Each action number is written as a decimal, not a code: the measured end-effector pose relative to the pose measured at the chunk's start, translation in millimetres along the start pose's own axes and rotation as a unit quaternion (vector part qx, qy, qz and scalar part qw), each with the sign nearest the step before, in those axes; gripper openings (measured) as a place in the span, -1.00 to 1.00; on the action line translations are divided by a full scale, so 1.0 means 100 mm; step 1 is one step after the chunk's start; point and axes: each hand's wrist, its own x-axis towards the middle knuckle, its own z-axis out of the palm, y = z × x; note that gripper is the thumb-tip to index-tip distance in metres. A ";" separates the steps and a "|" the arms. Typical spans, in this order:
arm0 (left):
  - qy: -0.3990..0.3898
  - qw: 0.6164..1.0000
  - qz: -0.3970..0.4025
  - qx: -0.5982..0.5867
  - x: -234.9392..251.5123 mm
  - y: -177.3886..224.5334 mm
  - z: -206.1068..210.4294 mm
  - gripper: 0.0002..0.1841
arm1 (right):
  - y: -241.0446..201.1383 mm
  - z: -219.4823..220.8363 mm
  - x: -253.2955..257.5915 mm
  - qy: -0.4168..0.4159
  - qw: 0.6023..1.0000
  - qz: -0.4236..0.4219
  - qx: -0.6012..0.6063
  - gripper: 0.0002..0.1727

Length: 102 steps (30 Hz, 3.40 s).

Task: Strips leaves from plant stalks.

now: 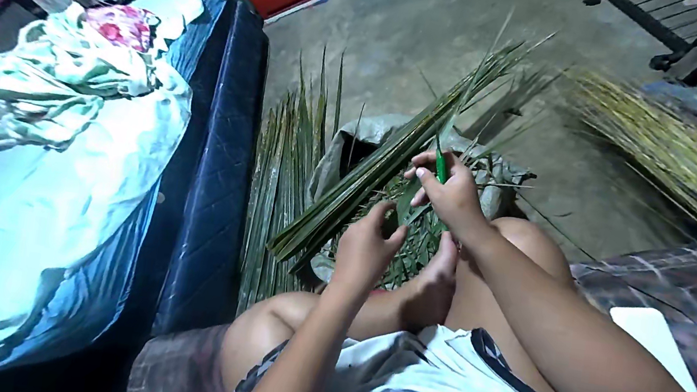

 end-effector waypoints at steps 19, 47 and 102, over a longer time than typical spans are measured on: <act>0.095 0.989 -0.015 -0.116 0.08 0.00 -0.10 -0.66 | 0.03 -0.12 -0.02 0.076 0.955 -0.234 -0.168 -0.39; 0.220 0.975 0.026 0.007 0.06 -0.05 -0.18 -0.69 | -0.05 0.17 -0.15 -0.232 0.972 0.041 -0.012 -0.47; 0.104 0.965 -0.074 -0.229 -0.40 -0.57 -0.28 -0.72 | -0.05 0.39 -0.34 -0.383 0.913 0.134 0.030 -0.38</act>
